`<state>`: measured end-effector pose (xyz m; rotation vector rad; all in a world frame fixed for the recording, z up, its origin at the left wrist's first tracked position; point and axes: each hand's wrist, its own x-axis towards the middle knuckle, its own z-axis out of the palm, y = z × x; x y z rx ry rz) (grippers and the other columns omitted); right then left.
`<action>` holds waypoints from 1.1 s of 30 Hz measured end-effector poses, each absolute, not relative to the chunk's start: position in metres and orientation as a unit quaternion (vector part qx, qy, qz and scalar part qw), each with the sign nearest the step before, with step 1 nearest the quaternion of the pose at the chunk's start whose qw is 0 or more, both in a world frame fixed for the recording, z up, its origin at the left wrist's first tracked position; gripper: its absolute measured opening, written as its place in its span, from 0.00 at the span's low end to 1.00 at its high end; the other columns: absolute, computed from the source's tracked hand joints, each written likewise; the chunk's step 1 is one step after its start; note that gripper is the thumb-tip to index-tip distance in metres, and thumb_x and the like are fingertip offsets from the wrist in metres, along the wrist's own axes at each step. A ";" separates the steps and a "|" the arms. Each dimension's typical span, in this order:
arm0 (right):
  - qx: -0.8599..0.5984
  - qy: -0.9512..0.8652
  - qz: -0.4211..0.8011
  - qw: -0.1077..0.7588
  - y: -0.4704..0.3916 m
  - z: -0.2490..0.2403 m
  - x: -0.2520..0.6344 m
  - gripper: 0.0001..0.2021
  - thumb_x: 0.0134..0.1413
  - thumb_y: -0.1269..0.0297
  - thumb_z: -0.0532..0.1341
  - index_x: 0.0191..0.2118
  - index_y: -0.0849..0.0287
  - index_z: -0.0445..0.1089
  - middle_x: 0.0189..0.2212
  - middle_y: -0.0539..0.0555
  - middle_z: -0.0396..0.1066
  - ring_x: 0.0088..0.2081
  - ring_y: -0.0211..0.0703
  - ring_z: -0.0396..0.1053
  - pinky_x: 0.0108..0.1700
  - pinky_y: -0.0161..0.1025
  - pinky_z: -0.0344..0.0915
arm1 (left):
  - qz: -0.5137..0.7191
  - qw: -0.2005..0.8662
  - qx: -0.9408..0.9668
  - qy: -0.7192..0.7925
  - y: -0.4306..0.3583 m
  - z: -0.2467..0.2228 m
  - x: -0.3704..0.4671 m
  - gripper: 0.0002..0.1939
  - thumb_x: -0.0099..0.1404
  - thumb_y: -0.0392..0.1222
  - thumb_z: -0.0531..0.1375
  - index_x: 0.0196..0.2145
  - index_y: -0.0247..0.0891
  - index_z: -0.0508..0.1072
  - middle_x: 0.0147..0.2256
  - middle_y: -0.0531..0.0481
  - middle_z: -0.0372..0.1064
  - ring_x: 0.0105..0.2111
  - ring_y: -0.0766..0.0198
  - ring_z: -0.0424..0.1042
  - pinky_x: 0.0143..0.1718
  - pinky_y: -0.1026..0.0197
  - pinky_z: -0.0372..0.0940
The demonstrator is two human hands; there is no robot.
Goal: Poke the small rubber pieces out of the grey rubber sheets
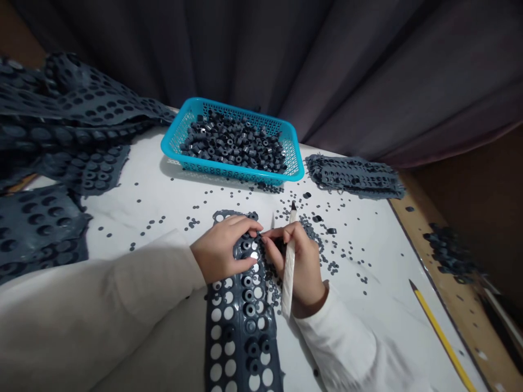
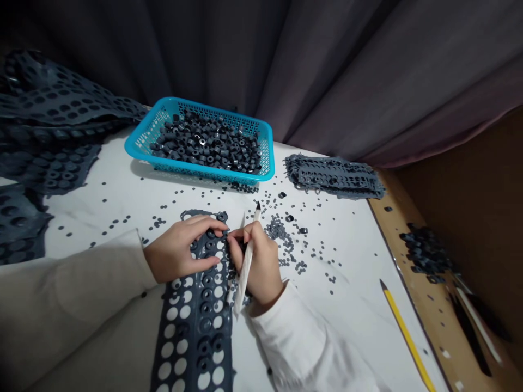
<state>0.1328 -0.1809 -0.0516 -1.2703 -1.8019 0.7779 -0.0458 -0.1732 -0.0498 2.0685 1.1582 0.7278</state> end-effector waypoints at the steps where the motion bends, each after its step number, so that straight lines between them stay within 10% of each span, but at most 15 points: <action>1: -0.501 -0.706 0.307 0.395 -0.181 -0.052 0.133 0.13 0.52 0.68 0.59 0.29 0.54 0.49 0.28 0.51 0.74 0.28 0.40 0.72 0.33 0.35 0.65 | 0.277 0.325 0.789 0.441 -0.173 -0.050 -0.046 0.19 0.52 0.38 0.61 0.44 0.40 0.65 0.38 0.50 0.67 0.39 0.58 0.66 0.41 0.59 0.62; 33: -0.533 -0.655 0.326 0.426 -0.182 -0.055 0.131 0.18 0.42 0.75 0.60 0.29 0.53 0.47 0.23 0.45 0.68 0.23 0.36 0.62 0.30 0.33 0.61 | 0.271 0.327 0.794 0.435 -0.173 -0.048 -0.047 0.18 0.52 0.36 0.61 0.42 0.38 0.66 0.39 0.49 0.67 0.41 0.59 0.66 0.42 0.59 0.61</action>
